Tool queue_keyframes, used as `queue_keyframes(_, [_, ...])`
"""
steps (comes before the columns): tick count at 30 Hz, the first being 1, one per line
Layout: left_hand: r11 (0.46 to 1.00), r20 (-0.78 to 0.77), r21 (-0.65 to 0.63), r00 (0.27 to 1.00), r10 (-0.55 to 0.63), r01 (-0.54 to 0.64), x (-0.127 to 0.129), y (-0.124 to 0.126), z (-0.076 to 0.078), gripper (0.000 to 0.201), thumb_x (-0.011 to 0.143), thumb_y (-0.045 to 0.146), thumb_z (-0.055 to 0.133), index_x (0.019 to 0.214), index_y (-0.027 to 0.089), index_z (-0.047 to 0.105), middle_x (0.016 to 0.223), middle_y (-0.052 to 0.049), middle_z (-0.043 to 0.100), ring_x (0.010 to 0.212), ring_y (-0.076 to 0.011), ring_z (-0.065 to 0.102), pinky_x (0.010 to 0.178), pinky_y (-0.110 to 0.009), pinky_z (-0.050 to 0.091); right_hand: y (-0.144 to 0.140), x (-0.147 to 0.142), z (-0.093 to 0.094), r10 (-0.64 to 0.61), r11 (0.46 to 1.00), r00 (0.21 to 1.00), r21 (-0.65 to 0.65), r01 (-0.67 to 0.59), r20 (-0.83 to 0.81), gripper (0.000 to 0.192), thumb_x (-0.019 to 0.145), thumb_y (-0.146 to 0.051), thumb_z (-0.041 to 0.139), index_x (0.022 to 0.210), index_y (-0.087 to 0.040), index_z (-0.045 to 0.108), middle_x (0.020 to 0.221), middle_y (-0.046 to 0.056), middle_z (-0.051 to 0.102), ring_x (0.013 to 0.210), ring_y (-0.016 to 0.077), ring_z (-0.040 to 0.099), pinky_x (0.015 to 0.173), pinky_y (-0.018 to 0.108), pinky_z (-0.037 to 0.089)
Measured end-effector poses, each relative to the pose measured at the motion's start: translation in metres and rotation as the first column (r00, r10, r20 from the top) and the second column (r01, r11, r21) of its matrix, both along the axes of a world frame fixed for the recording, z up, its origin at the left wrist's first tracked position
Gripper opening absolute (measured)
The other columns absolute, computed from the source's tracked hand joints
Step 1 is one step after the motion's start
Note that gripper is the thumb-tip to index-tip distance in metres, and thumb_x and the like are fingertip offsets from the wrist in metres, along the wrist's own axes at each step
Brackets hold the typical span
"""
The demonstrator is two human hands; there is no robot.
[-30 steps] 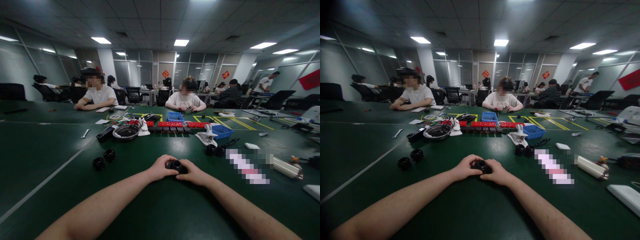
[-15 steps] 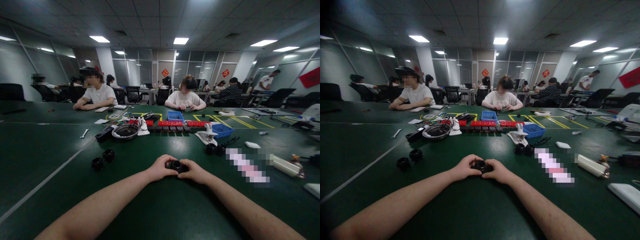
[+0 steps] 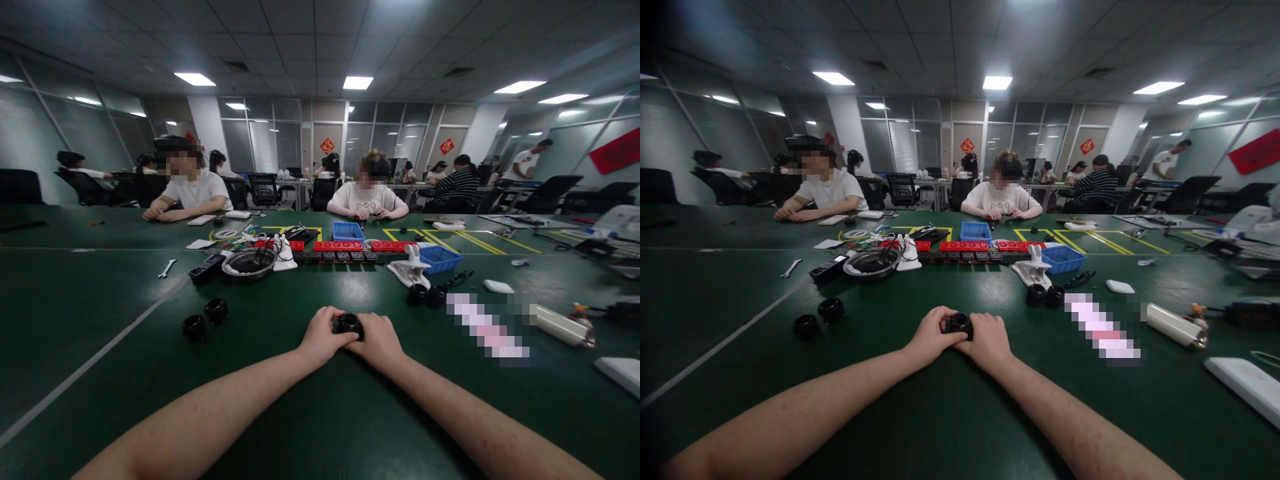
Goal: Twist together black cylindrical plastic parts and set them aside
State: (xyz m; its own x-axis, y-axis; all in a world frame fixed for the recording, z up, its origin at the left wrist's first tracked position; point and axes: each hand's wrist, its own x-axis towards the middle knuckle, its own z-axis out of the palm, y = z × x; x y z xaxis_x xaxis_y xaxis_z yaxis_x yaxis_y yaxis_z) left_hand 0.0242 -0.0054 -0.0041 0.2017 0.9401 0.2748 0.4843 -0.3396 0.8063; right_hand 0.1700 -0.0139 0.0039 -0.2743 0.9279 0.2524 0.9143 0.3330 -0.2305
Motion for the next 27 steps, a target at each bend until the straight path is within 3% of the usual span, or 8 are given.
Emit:
queue_keyframes(3, [0.988, 0.005, -0.05, 0.99, -0.144, 0.144, -0.007, 0.005, 0.004, 0.038, 0.057, 0.028, 0.069, 0.09, 0.016, 0.056, 0.083, -0.002, 0.052, 0.07, -0.0138, 0.048, 0.062, -0.025, 0.039, 0.007, 0.011, 0.0, 0.158, 0.983, 0.973, -0.07, -0.172, -0.17, 0.046, 0.06, -0.047, 0.062, 0.094, -0.017, 0.052, 0.09, 0.006, 0.056, 0.082, 0.0214, 0.049, 0.069, 0.031, 0.034])
queue_keyframes(7, [0.936, 0.041, -0.083, 0.94, -0.34, 0.342, -0.016, 0.011, 0.01, 0.042, 0.059, 0.028, 0.068, 0.097, 0.016, 0.056, 0.088, -0.003, 0.055, 0.075, -0.0145, 0.05, 0.066, -0.026, 0.039, 0.016, 0.027, 0.005, 0.359, 0.86, 0.862, -0.232, -0.454, -0.357, 0.044, 0.063, -0.04, 0.062, 0.101, -0.018, 0.053, 0.094, 0.004, 0.055, 0.087, 0.0204, 0.049, 0.074, 0.031, 0.036])
queue_keyframes(10, [0.916, 0.059, -0.096, 0.921, -0.384, 0.388, -0.018, 0.013, 0.01, 0.044, 0.059, 0.027, 0.069, 0.099, 0.016, 0.056, 0.092, -0.004, 0.055, 0.077, -0.0148, 0.051, 0.068, -0.026, 0.04, 0.016, 0.031, 0.012, 0.365, 0.796, 0.815, -0.303, -0.524, -0.449, 0.039, 0.065, -0.033, 0.062, 0.1, -0.018, 0.055, 0.094, 0.003, 0.056, 0.087, 0.0195, 0.049, 0.076, 0.031, 0.037])
queue_keyframes(14, [0.92, 0.035, -0.098, 0.925, -0.378, 0.38, -0.017, 0.015, 0.008, 0.044, 0.058, 0.026, 0.07, 0.099, 0.016, 0.056, 0.09, -0.003, 0.055, 0.074, -0.0138, 0.05, 0.065, -0.025, 0.04, 0.015, 0.029, 0.014, 0.349, 0.77, 0.776, -0.311, -0.557, -0.525, 0.03, 0.066, -0.028, 0.061, 0.093, -0.017, 0.058, 0.087, 0.001, 0.057, 0.082, 0.0173, 0.05, 0.073, 0.028, 0.038])
queue_keyframes(17, [0.929, 0.032, -0.084, 0.932, -0.36, 0.361, -0.016, 0.015, 0.006, 0.044, 0.057, 0.027, 0.07, 0.097, 0.017, 0.056, 0.088, -0.003, 0.054, 0.074, -0.0137, 0.05, 0.064, -0.024, 0.04, 0.016, 0.028, 0.009, 0.295, 0.793, 0.787, -0.321, -0.519, -0.542, 0.027, 0.063, -0.029, 0.063, 0.086, -0.015, 0.058, 0.078, 0.0, 0.056, 0.073, 0.0152, 0.05, 0.065, 0.025, 0.038])
queue_keyframes(20, [0.956, 0.0, -0.059, 0.957, -0.289, 0.288, -0.012, 0.01, 0.005, 0.043, 0.055, 0.03, 0.071, 0.092, 0.016, 0.057, 0.083, -0.002, 0.052, 0.07, -0.0134, 0.048, 0.061, -0.023, 0.039, 0.016, 0.024, 0.0, 0.221, 0.874, 0.85, -0.29, -0.391, -0.478, 0.028, 0.058, -0.034, 0.066, 0.076, -0.015, 0.054, 0.069, -0.002, 0.053, 0.065, 0.013, 0.048, 0.055, 0.022, 0.035])
queue_keyframes(23, [0.989, -0.04, -0.019, 0.989, -0.144, 0.144, -0.007, 0.003, 0.005, 0.04, 0.054, 0.03, 0.071, 0.087, 0.016, 0.055, 0.08, -0.001, 0.05, 0.068, -0.0133, 0.046, 0.059, -0.023, 0.038, 0.011, 0.015, -0.006, 0.092, 0.972, 0.955, -0.181, -0.147, -0.281, 0.03, 0.057, -0.041, 0.065, 0.067, -0.017, 0.05, 0.064, -0.002, 0.051, 0.059, 0.0127, 0.046, 0.049, 0.021, 0.029])
queue_keyframes(27, [0.999, -0.042, -0.003, 0.998, -0.055, 0.054, -0.003, 0.0, 0.006, 0.037, 0.055, 0.025, 0.07, 0.087, 0.016, 0.053, 0.083, -0.001, 0.049, 0.07, -0.0137, 0.046, 0.061, -0.024, 0.039, 0.001, 0.004, -0.005, -0.005, 1.0, 0.999, -0.03, 0.004, -0.046, 0.029, 0.064, -0.045, 0.057, 0.066, -0.018, 0.05, 0.065, 0.002, 0.055, 0.062, 0.0166, 0.049, 0.055, 0.026, 0.029])
